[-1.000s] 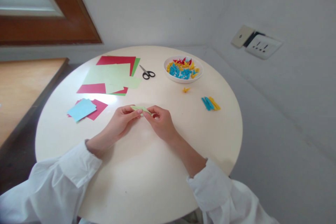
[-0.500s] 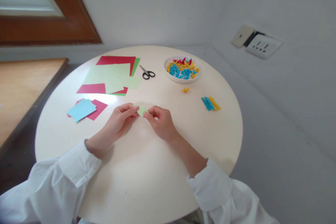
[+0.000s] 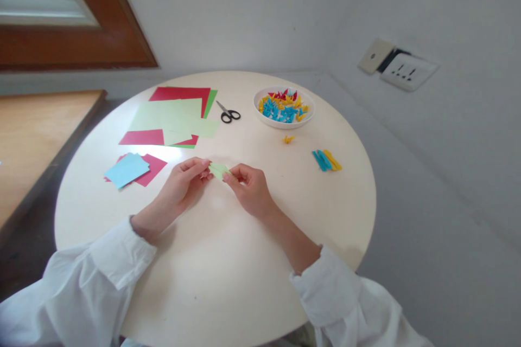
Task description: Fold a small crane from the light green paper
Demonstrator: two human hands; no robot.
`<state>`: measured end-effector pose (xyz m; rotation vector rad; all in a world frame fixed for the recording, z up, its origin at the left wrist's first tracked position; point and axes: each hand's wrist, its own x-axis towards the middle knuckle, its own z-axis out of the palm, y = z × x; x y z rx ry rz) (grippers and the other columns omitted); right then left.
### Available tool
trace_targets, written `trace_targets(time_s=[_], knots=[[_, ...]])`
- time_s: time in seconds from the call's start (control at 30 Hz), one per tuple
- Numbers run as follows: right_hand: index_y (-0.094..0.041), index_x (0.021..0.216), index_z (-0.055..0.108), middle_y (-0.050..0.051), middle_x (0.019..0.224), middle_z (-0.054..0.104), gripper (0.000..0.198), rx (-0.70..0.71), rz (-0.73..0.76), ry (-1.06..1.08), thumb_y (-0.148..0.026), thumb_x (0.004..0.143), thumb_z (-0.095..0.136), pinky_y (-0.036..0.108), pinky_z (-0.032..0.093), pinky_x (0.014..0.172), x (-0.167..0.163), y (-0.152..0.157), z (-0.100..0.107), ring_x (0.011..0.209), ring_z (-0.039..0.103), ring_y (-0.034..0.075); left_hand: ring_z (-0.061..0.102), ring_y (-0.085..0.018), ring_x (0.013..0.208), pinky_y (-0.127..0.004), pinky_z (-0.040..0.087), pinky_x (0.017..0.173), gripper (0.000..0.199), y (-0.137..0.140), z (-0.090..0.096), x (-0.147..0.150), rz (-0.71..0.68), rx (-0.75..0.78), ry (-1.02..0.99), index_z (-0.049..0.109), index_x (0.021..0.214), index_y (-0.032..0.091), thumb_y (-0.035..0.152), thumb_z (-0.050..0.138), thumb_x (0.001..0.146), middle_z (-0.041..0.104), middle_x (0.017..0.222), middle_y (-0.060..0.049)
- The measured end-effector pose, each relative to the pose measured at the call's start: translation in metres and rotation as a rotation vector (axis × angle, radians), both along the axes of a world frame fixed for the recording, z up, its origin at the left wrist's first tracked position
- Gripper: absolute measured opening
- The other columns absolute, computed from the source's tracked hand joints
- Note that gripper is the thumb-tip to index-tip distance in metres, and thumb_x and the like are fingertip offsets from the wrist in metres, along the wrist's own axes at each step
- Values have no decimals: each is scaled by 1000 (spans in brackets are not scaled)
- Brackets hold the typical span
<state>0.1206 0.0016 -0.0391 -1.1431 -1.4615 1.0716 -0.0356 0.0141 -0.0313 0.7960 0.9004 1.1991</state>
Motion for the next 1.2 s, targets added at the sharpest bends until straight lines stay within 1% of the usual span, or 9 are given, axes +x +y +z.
trace_targets(time_s=[0.33,0.43,0.53,0.67,0.8,1.03,1.2], knots=[[-17,61,58,-1,58,57,22,-15,-14,18,-36,71,62,26,38,57,0,0,0,57,48,11,48,-7,56,-20,39,59,18,0,1,1,14,-8,-53,64,59,14,25,77,62,54,54,2],[-17,61,58,-1,58,57,22,-20,-28,32,-36,71,62,26,38,57,1,1,-2,57,48,11,46,-6,55,-19,39,57,17,1,2,1,52,-15,-98,64,61,14,24,77,63,53,57,2],[-17,60,58,-1,57,56,24,-37,-28,48,-38,71,63,26,37,56,1,1,-3,56,47,11,47,-5,55,-19,40,58,15,2,3,0,69,-21,-121,66,63,13,24,77,63,56,64,2],[-17,59,57,-2,56,54,26,-64,-36,56,-41,69,63,25,35,53,2,1,-1,55,45,11,49,-6,58,-19,42,60,18,0,5,1,33,-18,-109,70,71,13,28,77,63,57,64,1],[-18,59,57,-1,56,54,27,-74,-39,72,-42,68,63,25,34,52,1,1,3,55,44,10,51,-7,62,-19,43,63,22,-1,4,1,-25,-6,-71,73,80,14,27,77,63,58,63,0],[-17,59,57,-1,56,54,25,-77,-41,77,-40,68,62,26,36,53,1,1,2,54,45,10,52,-8,63,-20,42,64,18,-2,3,1,-37,30,-61,73,76,16,29,76,63,60,64,0],[-18,59,58,-1,57,56,25,-84,-44,66,-41,68,63,25,36,54,1,1,3,56,46,11,52,-8,63,-20,42,64,17,-2,3,1,-49,41,-65,72,77,16,29,75,65,59,64,0]])
